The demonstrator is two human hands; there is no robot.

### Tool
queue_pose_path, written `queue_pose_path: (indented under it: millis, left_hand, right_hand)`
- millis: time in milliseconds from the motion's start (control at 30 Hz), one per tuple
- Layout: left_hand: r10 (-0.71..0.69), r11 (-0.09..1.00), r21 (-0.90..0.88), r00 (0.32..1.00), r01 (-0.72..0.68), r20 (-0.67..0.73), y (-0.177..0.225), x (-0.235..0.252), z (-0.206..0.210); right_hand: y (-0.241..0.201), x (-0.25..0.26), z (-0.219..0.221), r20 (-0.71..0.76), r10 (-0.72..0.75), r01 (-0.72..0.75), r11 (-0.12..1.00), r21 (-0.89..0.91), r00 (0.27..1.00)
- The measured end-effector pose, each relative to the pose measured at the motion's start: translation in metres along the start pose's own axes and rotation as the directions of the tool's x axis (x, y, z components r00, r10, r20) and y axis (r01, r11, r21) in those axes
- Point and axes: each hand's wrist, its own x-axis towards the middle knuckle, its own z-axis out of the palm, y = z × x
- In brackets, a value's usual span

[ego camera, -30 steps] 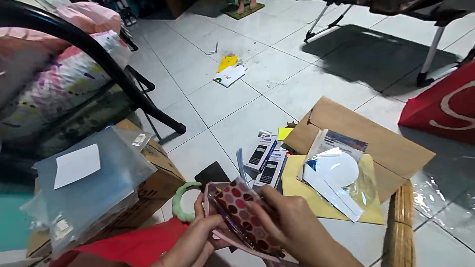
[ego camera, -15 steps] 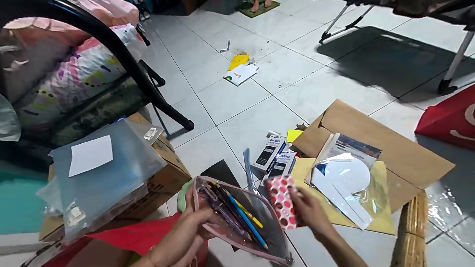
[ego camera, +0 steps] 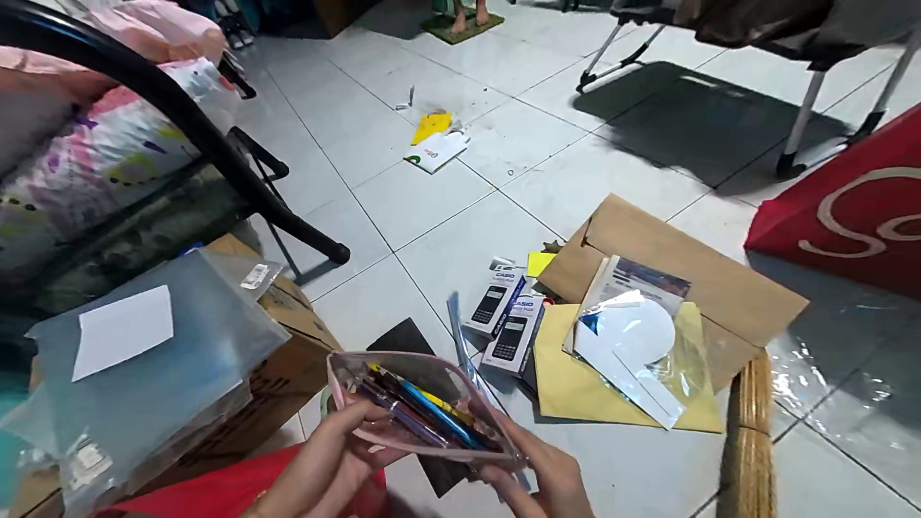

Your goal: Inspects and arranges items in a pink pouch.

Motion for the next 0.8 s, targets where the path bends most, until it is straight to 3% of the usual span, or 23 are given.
queue_pose_path:
  millis: [100, 167, 200, 267, 333, 367, 433, 533, 667, 800]
  left_hand:
    - [0.035, 0.994, 0.105, 0.999, -0.033, -0.011, -0.005, 0.009, -0.001]
    - [0.196, 0.937, 0.294, 0.981, -0.187, -0.001, -0.01, 0.016, -0.006]
    - [0.324, 0.854, 0.423, 0.946, -0.304, 0.025, -0.013, 0.016, -0.009]
    - [0.564, 0.536, 0.632, 0.794, -0.56, 0.225, -0.015, 0.011, -0.012]
    - [0.669, 0.07, 0.655, 0.522, -0.753, 0.529, -0.018, 0.002, -0.001]
    - [0.632, -0.101, 0.582, 0.4, -0.807, 0.664, -0.021, -0.001, 0.008]
    - [0.486, -0.27, 0.415, 0.249, -0.869, 0.838, -0.028, -0.002, 0.026]
    - [0.431, -0.453, 0.317, 0.107, -0.833, 0.896, -0.041, 0.007, 0.042]
    - [0.394, -0.485, 0.389, 0.201, -0.783, 0.897, -0.041, -0.005, 0.044]
    - [0.361, -0.516, 0.385, 0.214, -0.765, 0.908, -0.046, -0.012, 0.039]
  right_hand:
    - [0.004, 0.0, 0.003, -0.142, 0.037, -0.032, 0.999, 0.042, 0.989]
    - [0.005, -0.001, 0.001, -0.186, 0.077, -0.067, 0.996, 0.058, 0.98]
    - [0.005, -0.002, 0.0, -0.197, 0.086, -0.077, 0.996, 0.053, 0.977]
    - [0.008, -0.004, -0.001, -0.212, 0.083, -0.075, 0.996, 0.046, 0.974]
    - [0.009, -0.005, 0.001, -0.225, 0.082, -0.068, 0.995, 0.068, 0.971]
    - [0.009, -0.006, 0.002, -0.221, 0.087, -0.068, 0.994, 0.09, 0.971]
    - [0.005, -0.007, 0.007, -0.219, 0.099, -0.078, 0.992, 0.103, 0.971]
    - [-0.003, -0.008, 0.014, -0.248, 0.168, -0.147, 0.984, 0.101, 0.954]
    - [-0.007, -0.012, 0.01, -0.247, 0.265, -0.211, 0.952, 0.222, 0.932]
    - [-0.008, -0.015, 0.003, -0.221, 0.248, -0.205, 0.958, 0.198, 0.943]
